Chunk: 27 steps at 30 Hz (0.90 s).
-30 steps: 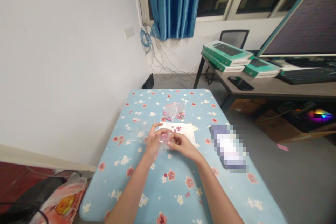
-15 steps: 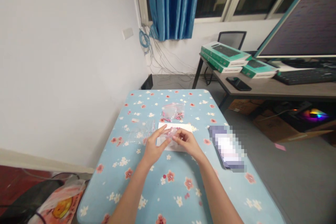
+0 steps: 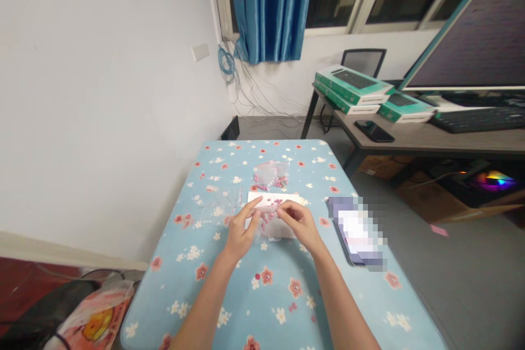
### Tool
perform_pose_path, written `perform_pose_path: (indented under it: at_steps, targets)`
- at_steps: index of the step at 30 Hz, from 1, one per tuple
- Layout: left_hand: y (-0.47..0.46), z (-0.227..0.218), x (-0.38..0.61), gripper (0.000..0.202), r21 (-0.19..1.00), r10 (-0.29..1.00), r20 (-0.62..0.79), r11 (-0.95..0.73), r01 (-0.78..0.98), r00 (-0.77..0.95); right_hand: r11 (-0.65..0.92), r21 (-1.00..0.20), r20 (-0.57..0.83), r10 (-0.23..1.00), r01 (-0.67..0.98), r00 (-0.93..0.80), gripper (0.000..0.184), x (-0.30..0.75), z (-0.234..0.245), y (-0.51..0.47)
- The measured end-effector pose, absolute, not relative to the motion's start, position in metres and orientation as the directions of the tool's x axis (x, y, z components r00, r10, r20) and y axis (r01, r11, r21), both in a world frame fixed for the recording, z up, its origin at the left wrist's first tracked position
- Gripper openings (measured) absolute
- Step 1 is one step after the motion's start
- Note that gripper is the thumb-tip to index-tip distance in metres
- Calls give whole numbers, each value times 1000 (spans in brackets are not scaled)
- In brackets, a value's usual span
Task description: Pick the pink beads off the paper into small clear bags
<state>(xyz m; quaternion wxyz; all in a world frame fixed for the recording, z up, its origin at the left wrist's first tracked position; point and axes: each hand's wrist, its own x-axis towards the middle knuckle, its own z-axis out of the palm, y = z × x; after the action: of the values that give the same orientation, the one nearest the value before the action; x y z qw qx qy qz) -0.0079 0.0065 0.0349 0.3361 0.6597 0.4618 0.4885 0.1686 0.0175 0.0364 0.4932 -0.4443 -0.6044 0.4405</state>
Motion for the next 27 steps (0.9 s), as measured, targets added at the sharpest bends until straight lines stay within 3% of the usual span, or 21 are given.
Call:
perform_pose_path:
  at_steps: [10, 16, 21, 27]
  targets:
    - [5, 27, -6, 30, 915, 939, 342, -341, 215, 34, 205, -970, 194, 977, 131, -94, 28, 161, 36, 15]
    - [4, 30, 1, 42, 944, 950, 312, -310, 111, -3, 215, -961, 194, 972, 173, -134, 29, 153, 42, 8]
    - [4, 32, 2, 32, 944, 945, 328, -327, 48, -12, 275, -933, 245, 958, 232, -150, 27, 149, 45, 6]
    - [7, 30, -1, 38, 961, 962, 274, -274, 40, -1, 280, -938, 256, 957, 205, -138, 26, 155, 46, 7]
